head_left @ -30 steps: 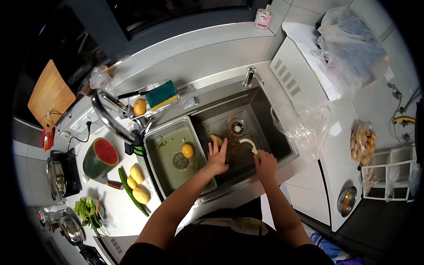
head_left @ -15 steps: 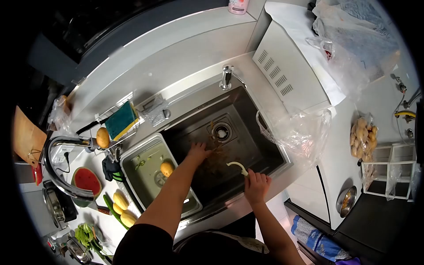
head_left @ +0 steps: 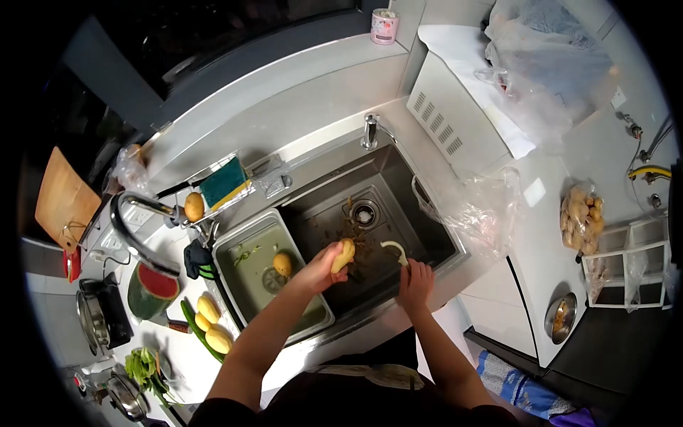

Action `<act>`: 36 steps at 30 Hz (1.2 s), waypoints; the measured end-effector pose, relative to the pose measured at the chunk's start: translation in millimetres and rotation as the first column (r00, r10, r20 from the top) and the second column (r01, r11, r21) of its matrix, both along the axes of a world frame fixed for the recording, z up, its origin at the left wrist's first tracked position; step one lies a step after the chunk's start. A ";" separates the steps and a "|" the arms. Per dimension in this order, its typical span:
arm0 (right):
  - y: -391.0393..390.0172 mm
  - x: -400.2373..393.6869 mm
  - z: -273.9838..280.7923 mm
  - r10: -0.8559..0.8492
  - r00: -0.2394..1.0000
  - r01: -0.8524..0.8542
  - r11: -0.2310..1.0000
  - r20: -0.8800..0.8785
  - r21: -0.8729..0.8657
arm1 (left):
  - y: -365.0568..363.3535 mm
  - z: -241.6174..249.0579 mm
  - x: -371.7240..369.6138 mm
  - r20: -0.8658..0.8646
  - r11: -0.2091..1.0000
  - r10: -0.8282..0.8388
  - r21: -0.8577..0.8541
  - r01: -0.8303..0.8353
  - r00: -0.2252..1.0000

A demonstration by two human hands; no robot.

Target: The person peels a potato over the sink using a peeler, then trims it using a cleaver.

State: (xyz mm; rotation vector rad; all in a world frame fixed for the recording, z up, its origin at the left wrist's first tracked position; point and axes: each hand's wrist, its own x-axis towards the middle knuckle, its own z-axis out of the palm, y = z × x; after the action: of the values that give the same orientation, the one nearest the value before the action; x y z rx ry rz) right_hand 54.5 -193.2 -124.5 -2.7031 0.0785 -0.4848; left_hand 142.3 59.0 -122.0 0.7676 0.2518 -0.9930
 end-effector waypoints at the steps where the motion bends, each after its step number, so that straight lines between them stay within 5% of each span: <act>1: 10.5 4.1 1.4 -0.020 0.999 0.012 0.982 0.038 0.186 | -0.2 22.2 -12.4 0.049 0.996 0.077 -0.039 -0.075 0.996; 2: 20.8 7.1 4.2 -0.042 0.997 0.015 0.930 0.065 0.368 | -0.8 40.1 -24.5 0.090 0.986 0.156 -0.079 -0.149 0.984; 3: 30.7 7.7 19.4 -0.032 0.997 0.004 0.929 0.070 0.371 | -0.9 51.1 -35.5 0.112 0.976 0.206 -0.094 -0.196 0.972; 5: 51.1 9.8 69.4 0.225 0.970 -0.118 0.777 -0.097 0.618 | -1.2 84.0 -48.2 0.183 0.968 0.246 0.011 -0.252 0.952; 7: 64.9 9.1 90.5 0.288 0.957 -0.257 0.793 0.032 0.553 | 1.8 98.8 -56.2 0.226 0.953 0.280 0.051 -0.299 0.933; 9: 72.0 7.7 117.7 0.368 0.922 -0.386 0.841 0.123 0.378 | 5.1 108.9 -61.3 0.313 0.909 0.185 0.305 -0.283 0.932; 15: 80.6 4.6 147.1 0.431 0.885 -0.460 0.868 0.177 0.185 | 4.3 123.9 -80.0 0.445 0.841 0.257 0.335 -0.425 0.858; 22: 64.0 -1.1 127.8 0.297 0.954 -0.301 0.946 0.053 0.123 | 1.6 144.2 -104.9 0.500 0.849 0.191 0.349 -0.398 0.845; 24: 64.0 -3.0 132.1 0.235 0.964 -0.260 0.934 0.127 0.247 | -0.3 145.5 -103.5 0.504 0.843 0.228 0.325 -0.428 0.833; 36: 90.1 -28.1 157.4 0.446 0.890 -0.455 0.856 0.091 0.246 | 4.7 132.0 -108.9 0.477 0.763 0.281 0.415 -0.495 0.833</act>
State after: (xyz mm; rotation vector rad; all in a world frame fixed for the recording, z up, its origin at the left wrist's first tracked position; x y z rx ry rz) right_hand 26.4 -103.1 32.9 -2.3431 -0.4619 -0.3409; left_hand 33.4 63.7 10.0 1.3351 0.3290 -0.3335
